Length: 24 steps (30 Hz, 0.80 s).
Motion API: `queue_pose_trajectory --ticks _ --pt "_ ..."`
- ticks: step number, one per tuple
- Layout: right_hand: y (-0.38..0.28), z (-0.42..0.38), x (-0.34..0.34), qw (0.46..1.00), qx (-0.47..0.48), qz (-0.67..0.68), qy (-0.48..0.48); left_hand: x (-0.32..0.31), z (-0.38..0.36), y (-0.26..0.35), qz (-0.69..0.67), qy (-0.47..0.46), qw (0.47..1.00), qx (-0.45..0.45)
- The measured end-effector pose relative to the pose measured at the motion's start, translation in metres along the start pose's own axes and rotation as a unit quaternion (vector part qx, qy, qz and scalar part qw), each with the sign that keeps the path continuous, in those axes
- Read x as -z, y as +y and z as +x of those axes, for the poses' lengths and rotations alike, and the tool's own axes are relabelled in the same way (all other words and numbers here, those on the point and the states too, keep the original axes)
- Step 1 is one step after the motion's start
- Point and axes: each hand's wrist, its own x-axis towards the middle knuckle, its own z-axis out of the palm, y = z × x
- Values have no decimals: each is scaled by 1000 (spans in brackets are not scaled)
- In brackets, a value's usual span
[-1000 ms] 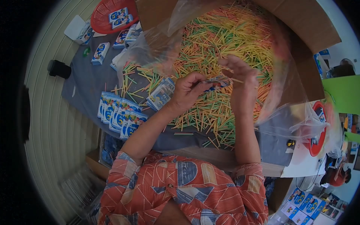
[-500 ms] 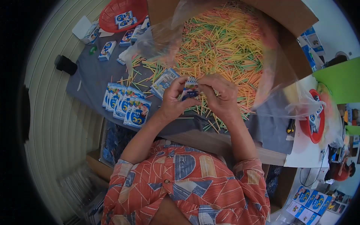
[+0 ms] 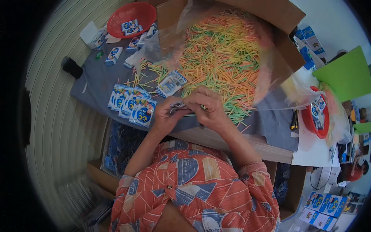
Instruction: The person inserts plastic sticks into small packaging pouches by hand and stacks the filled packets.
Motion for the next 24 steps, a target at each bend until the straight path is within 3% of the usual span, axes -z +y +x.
queue_pose_trajectory --ticks 2,4,5,7,9,10,11,12,13,15,17,20,22,24 --pt "2 -2 -7 1000 -13 25 10 9 -11 3 -18 11 1000 15" --pt "6 0 -12 983 -72 50 -161 22 -17 8 40 19 997 63" --pt "8 4 -6 984 -74 48 -158 29 -19 17 37 15 997 62" --pt "16 14 24 992 -59 27 -107 46 -18 40 -8 46 976 210" --pt "54 19 82 986 -66 -146 -56 81 -22 33 43 40 956 287" --pt "65 22 112 962 -90 -255 -46 104 -22 25 149 -30 932 328" --pt "84 16 144 893 -50 -434 -109 104 -22 24 148 -26 932 331" --pt "104 10 167 787 -5 -595 -164 104 -20 23 324 -50 901 286" --pt "111 10 179 787 -3 -595 -165 103 -18 21 488 -74 838 232" --pt "117 1 193 720 5 -662 -207 93 -14 22 509 -77 828 222" --pt "119 1 198 719 12 -658 -224 84 -15 23 529 -84 816 216" --pt "125 -1 199 733 35 -637 -236 81 -15 27 520 -1 828 209" --pt "135 3 198 756 60 -607 -237 87 -13 32 561 21 821 102" --pt "139 4 202 697 94 -677 -214 84 -4 37 571 45 814 92"
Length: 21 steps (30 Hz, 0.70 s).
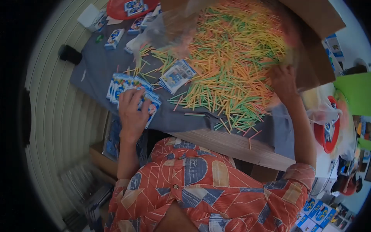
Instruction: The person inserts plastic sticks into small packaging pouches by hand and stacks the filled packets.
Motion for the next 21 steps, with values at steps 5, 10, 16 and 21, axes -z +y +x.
queue_pose_trajectory --ticks 5,10,16,21 --pt "2 19 27 994 -73 -11 -85 -47 35 23 -104 -76 988 -80" --pt "-3 8 39 986 -163 2 -35 -99 50 40 -24 -89 989 -112" --pt "-26 -5 29 937 -268 191 -116 -111 42 36 110 -118 971 -176" --pt "-57 -29 -50 967 -187 111 -131 -102 46 30 25 -108 986 -123"
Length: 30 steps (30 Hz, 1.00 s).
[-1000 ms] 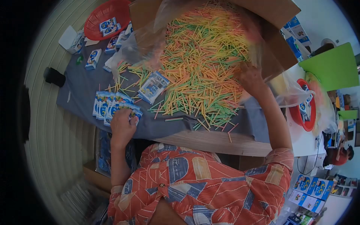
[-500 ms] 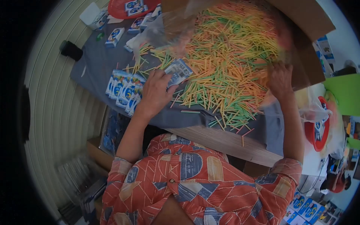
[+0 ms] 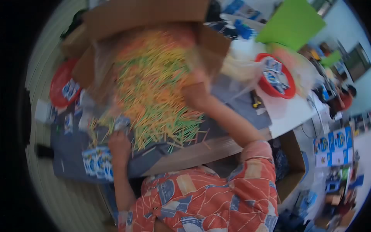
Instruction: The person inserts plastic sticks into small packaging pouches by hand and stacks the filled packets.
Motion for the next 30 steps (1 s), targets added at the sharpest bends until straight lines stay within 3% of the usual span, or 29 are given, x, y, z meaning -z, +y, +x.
queue_pose_trajectory --ticks 2,4,8,10,11,12,13,14,15,16,17,19,20,22,23,24,28,30 --pt "-27 9 14 992 -85 -67 59 0 0 -2 -28 24 999 -21" --pt "-34 15 14 983 -78 -22 167 3 1 0 -32 33 998 -33" --pt "-42 8 77 976 -112 -22 186 3 4 -11 -20 57 996 -64" --pt "-45 15 81 978 -110 37 175 1 8 -21 -19 -42 999 -3" --pt "-47 15 84 977 -114 32 177 -2 8 -24 -22 -40 999 -7" --pt "-50 16 87 957 -154 183 164 -6 6 -27 -66 -4 998 1" --pt "-54 17 96 912 -188 332 148 -6 7 -29 -108 30 994 9" --pt "-56 19 102 911 -190 333 149 -5 7 -28 -107 30 994 7" --pt "-59 21 106 817 -158 508 221 0 6 -22 -84 8 996 5" --pt "-62 24 108 686 -118 661 280 5 4 -17 -60 -13 998 5" --pt "-65 26 107 684 -113 666 275 6 1 -11 -55 -14 998 12" --pt "-69 29 110 515 -196 822 143 6 -2 0 -31 23 999 -37" --pt "-76 31 114 446 -226 854 143 11 -1 5 -37 1 999 -31" --pt "-74 36 109 366 -198 905 93 22 4 8 -59 -38 997 -14" --pt "-70 43 78 343 -128 928 73 24 6 4 -79 -50 996 -7" --pt "-81 46 85 376 -156 907 108 23 6 -1 -82 -25 996 -6" --pt "-97 58 95 412 -182 891 58 25 11 -8 -286 54 954 66" --pt "-93 62 80 388 -79 918 -25 25 12 -14 -277 30 956 93"
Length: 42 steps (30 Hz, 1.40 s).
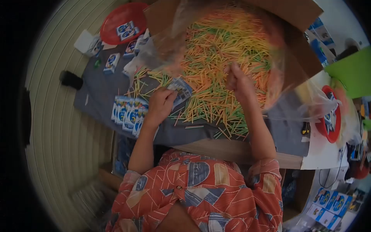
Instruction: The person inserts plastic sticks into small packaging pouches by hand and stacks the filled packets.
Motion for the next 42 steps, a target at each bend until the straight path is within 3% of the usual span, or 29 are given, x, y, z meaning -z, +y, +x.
queue_pose_trajectory --ticks 5,6,7,11,13,15,17,19,26,28,32,34,37,42 --pt "13 -5 -27 985 23 -170 -32 -13 -8 5 64 -14 998 -12" --pt "16 -8 -36 973 53 -223 -20 -22 -12 4 149 16 987 -65" --pt "18 -9 -40 974 50 -221 -21 -27 -16 3 231 44 965 -118" --pt "30 -16 -45 979 62 -188 -40 -27 -15 -2 223 57 965 -123" --pt "33 -17 -48 985 57 -158 -26 -18 -8 -7 89 58 991 -78" --pt "33 -16 -52 991 106 -76 -39 -8 -4 -3 83 67 992 -66" --pt "33 -16 -57 992 98 -76 -37 -11 -5 -6 75 75 993 -56" --pt "35 -14 -58 992 88 -78 -38 -23 -12 -11 172 65 976 -117" --pt "44 -12 -70 988 77 -131 -31 -15 -13 2 173 55 979 -93" --pt "43 -11 -74 986 92 -135 -27 -9 -1 -3 -9 61 996 -65" --pt "46 -3 -81 991 114 -43 -49 3 0 -5 -84 64 994 -33" --pt "45 -1 -87 992 117 -17 -52 8 -4 7 -223 30 974 18" --pt "41 1 -101 986 134 -51 -86 0 -9 15 -306 32 952 2" --pt "47 2 -100 973 119 -160 -119 -7 -12 15 -272 43 960 -59"
